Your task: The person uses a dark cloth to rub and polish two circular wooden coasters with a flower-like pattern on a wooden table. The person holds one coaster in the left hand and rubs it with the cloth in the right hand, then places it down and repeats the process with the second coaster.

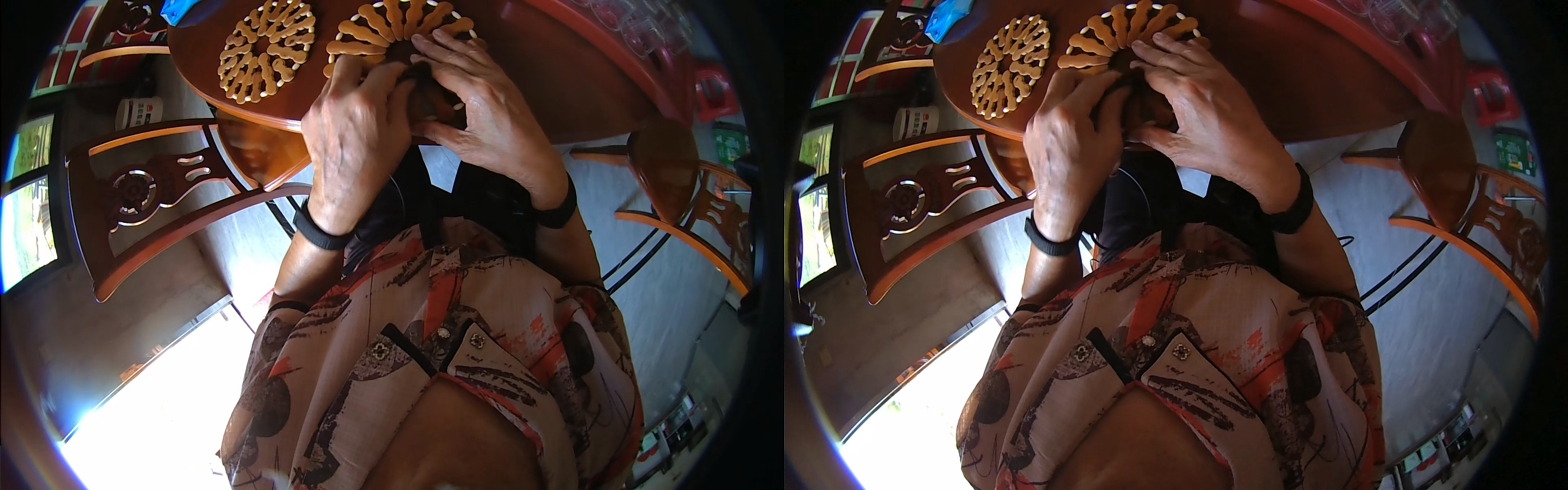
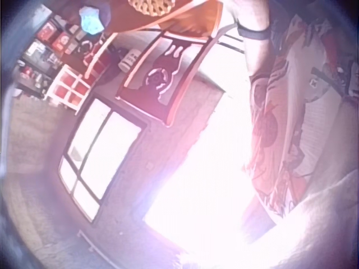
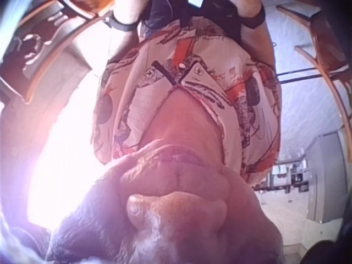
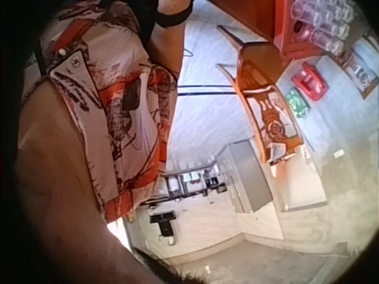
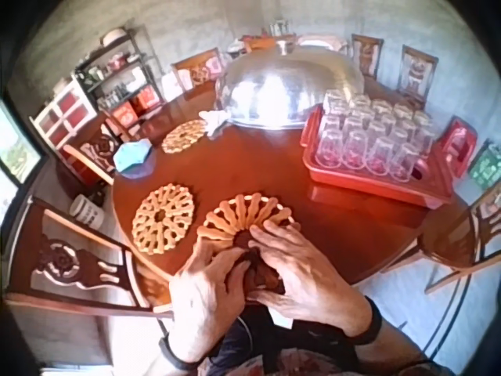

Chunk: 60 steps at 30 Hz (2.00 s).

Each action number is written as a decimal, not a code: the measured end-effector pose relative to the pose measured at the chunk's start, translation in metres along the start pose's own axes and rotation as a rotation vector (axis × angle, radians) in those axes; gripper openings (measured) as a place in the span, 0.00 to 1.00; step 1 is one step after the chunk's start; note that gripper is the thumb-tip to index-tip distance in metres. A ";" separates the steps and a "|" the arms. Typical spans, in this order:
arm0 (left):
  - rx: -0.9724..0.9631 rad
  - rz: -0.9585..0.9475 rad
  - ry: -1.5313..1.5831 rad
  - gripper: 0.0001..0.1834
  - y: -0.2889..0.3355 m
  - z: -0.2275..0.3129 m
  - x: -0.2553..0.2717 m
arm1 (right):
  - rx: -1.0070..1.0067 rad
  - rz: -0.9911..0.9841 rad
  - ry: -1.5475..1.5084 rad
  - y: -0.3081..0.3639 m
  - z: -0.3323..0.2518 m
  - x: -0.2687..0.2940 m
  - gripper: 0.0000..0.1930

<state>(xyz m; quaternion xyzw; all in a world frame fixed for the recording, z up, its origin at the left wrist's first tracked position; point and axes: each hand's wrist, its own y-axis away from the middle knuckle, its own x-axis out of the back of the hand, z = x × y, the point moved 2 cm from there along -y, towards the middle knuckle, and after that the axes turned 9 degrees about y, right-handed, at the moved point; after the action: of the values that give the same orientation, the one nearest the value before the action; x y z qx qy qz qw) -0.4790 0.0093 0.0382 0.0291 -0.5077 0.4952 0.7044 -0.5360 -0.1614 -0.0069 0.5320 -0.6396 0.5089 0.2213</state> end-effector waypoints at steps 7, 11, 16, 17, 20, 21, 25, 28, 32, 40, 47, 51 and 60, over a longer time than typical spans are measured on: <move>-0.014 -0.081 -0.009 0.10 0.038 0.015 0.024 | -0.033 0.027 -0.049 0.001 -0.005 -0.001 0.42; -0.022 -0.038 -0.063 0.08 0.010 0.005 0.007 | -0.010 0.022 -0.033 -0.002 -0.006 -0.002 0.40; 0.041 -0.033 -0.103 0.07 -0.004 -0.001 -0.006 | -0.044 0.044 0.020 -0.001 -0.008 -0.003 0.40; 0.048 -0.020 -0.113 0.07 0.001 0.001 -0.003 | -0.036 0.053 0.017 -0.001 -0.008 -0.003 0.40; 0.078 -0.075 -0.049 0.07 0.027 0.010 0.013 | -0.039 0.032 0.034 0.001 -0.009 -0.004 0.42; 0.087 -0.104 -0.015 0.07 0.035 0.011 0.020 | -0.031 0.041 0.035 0.001 -0.009 -0.004 0.43; 0.119 -0.211 0.054 0.08 0.047 0.004 0.040 | 0.012 0.049 0.129 0.003 -0.013 -0.004 0.47; 0.182 -0.174 0.148 0.08 0.045 -0.004 0.052 | 0.043 0.035 -0.011 0.005 -0.009 0.004 0.47; 0.290 -0.120 0.348 0.09 0.038 -0.010 0.057 | 0.049 -0.047 0.067 0.004 0.006 0.015 0.41; 0.246 -0.078 0.329 0.11 0.030 -0.020 0.054 | 0.093 0.039 0.154 0.003 0.005 0.015 0.36; 0.237 -0.040 0.366 0.11 0.032 -0.024 0.051 | 0.015 0.073 0.213 -0.006 -0.006 0.015 0.40; 0.113 0.051 0.245 0.10 0.024 -0.024 0.046 | -0.100 0.078 0.331 -0.005 -0.028 0.004 0.43; -0.080 0.055 0.074 0.08 -0.009 -0.012 0.007 | 0.000 0.150 0.130 -0.004 -0.007 0.010 0.41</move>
<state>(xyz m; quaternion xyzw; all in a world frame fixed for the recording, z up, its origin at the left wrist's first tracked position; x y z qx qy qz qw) -0.4639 0.0156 0.0417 -0.0314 -0.5014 0.4943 0.7094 -0.5374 -0.1599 0.0060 0.4486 -0.6619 0.5573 0.2238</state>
